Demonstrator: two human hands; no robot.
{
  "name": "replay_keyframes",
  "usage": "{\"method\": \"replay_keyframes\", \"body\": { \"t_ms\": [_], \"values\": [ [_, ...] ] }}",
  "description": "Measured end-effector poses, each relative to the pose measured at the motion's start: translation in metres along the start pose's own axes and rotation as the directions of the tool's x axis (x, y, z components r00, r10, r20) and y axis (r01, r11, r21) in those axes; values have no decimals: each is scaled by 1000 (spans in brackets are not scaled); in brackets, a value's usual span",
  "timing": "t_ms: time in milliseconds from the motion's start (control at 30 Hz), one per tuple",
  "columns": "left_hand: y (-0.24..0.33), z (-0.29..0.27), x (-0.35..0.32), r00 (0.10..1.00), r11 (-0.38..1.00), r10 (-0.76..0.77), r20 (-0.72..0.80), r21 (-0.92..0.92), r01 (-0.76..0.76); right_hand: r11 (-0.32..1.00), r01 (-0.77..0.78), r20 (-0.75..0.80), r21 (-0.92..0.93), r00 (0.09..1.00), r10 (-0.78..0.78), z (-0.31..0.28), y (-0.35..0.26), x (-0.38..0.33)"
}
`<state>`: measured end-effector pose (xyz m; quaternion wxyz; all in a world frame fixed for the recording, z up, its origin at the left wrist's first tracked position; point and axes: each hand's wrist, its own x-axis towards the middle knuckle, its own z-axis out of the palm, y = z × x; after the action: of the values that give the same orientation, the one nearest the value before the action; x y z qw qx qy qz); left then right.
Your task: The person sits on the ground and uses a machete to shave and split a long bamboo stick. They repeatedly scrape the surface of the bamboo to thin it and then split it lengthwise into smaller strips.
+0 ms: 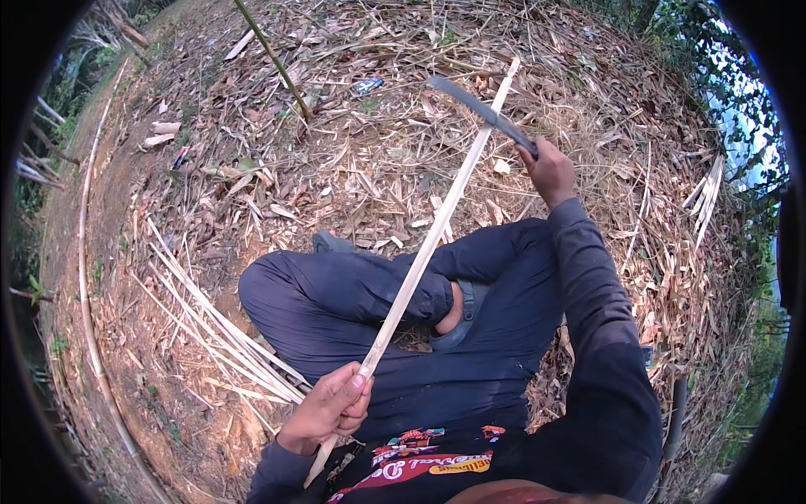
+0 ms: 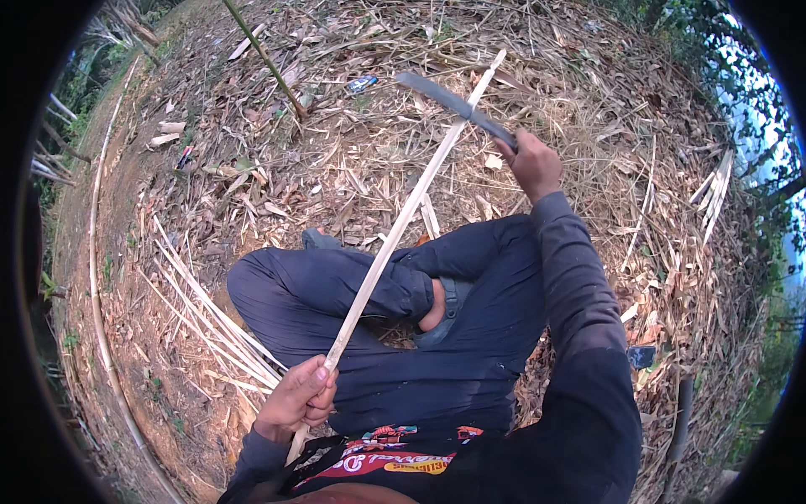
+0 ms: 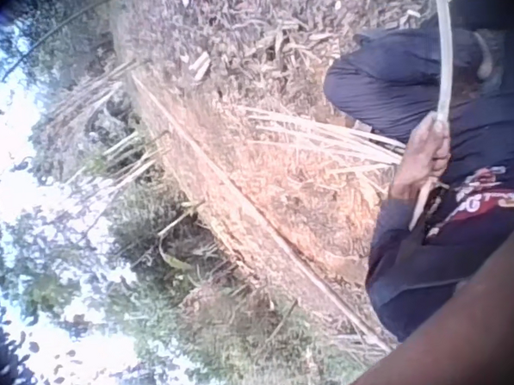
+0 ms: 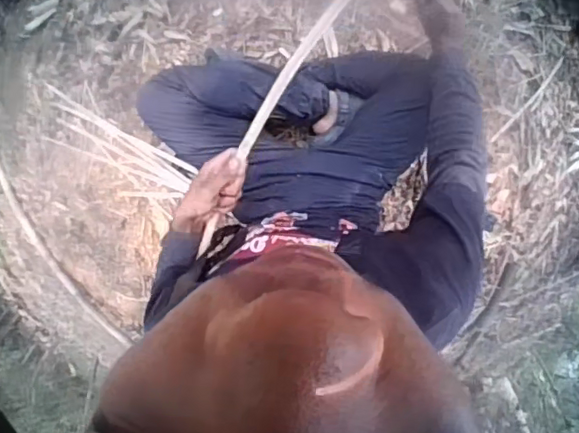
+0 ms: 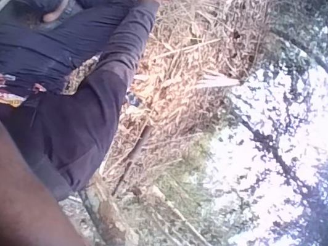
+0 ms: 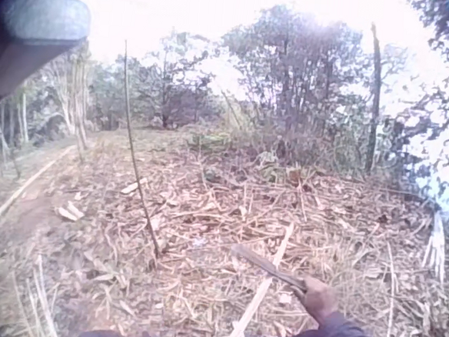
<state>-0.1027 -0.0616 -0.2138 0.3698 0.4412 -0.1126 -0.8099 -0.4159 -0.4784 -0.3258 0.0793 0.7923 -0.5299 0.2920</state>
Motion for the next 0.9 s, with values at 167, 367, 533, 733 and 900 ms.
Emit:
{"method": "replay_keyframes", "body": {
  "t_ms": [167,367,533,733,900],
  "values": [
    [-12,-8,-32,992,996,66,-110,-51,-72,729,-679,-44,86,729,684,39,87,11],
    [19,-27,38,805,875,481,-346,140,-463,837,-533,143,125,844,516,21,-6,-46],
    [86,-32,86,537,619,781,-320,275,-736,838,-343,115,424,938,326,23,-73,-60],
    [149,-42,133,164,254,953,-253,381,-889,200,-548,548,812,834,64,-12,-207,-73],
    [133,-51,144,138,306,918,-372,443,-843,117,-538,548,835,833,-83,-5,-229,-99]
  ]
}}
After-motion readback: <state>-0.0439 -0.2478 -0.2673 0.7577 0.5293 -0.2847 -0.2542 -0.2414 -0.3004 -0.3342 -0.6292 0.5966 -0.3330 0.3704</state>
